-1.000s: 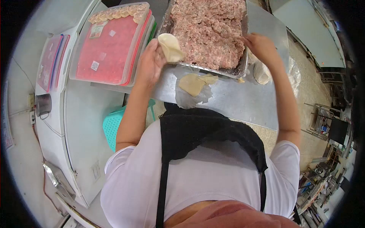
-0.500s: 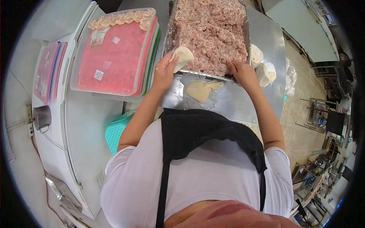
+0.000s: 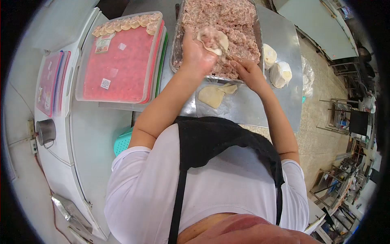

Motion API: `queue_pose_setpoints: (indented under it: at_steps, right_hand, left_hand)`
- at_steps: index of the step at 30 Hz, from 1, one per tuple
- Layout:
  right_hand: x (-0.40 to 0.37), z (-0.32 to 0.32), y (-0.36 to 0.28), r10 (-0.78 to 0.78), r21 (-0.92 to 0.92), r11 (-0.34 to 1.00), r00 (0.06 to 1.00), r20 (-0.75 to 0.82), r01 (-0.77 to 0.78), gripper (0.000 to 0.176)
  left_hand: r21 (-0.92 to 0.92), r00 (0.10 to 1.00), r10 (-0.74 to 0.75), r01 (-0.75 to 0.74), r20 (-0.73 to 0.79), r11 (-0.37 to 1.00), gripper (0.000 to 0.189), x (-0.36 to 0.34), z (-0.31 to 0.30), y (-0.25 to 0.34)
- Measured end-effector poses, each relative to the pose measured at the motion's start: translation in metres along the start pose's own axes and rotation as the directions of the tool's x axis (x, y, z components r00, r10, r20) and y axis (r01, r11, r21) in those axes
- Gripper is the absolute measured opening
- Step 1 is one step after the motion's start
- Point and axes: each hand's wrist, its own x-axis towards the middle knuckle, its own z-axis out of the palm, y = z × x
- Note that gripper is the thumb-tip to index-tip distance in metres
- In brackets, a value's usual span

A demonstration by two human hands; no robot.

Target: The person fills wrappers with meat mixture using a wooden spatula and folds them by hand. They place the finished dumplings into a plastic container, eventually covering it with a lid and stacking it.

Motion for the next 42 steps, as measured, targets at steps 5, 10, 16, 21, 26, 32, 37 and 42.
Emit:
queue_pose_setpoints:
  at_steps: [5, 10, 16, 21, 26, 32, 37, 42]
  right_hand:
    - [-0.022, -0.043, -0.030, -0.103, -0.618, 0.778, 0.993, 0.052, 0.113, 0.024]
    - [-0.018, -0.049, -0.023, -0.209, -0.663, 0.720, 0.975, 0.075, 0.205, 0.024]
    - [-0.017, -0.057, -0.030, -0.356, -0.572, 0.734, 0.925, 0.134, 0.366, 0.025]
    - [-0.005, -0.101, -0.015, -0.286, -0.211, 0.925, 0.946, 0.155, 0.315, 0.029]
    - [-0.009, -0.123, -0.020, -0.009, 0.019, 1.000, 0.963, 0.270, 0.004, 0.033]
    - [-0.010, -0.102, 0.009, -0.386, -0.024, 0.918, 0.906, 0.172, 0.395, 0.031]
    - [0.007, -0.115, 0.015, -0.329, -0.112, 0.929, 0.926, 0.188, 0.353, 0.031]
    - [-0.001, -0.134, -0.001, -0.229, -0.027, 0.969, 0.937, 0.263, 0.244, 0.031]
  left_hand:
    - [0.050, 0.990, 0.115, -0.111, -0.081, 0.993, 0.072, 0.012, -0.033, 0.000]
    - [0.149, 0.989, 0.094, -0.076, -0.118, 0.986, 0.073, -0.016, 0.006, -0.008]
    - [0.165, 0.986, 0.127, -0.107, -0.112, 0.981, 0.065, -0.013, 0.017, -0.019]
    - [-0.010, 0.994, 0.079, -0.079, 0.073, 0.997, 0.053, -0.011, 0.005, -0.011]
    - [0.822, 0.818, 0.142, -0.568, 0.557, 0.052, 0.063, -0.032, 0.033, -0.013]
    - [0.774, 0.865, -0.124, -0.491, 0.485, -0.400, 0.064, -0.027, 0.038, -0.002]
    - [0.873, 0.962, 0.076, -0.203, 0.262, -0.444, 0.071, -0.026, 0.031, -0.011]
    - [0.840, 0.873, -0.124, -0.488, 0.472, -0.239, 0.074, -0.036, 0.047, -0.017]
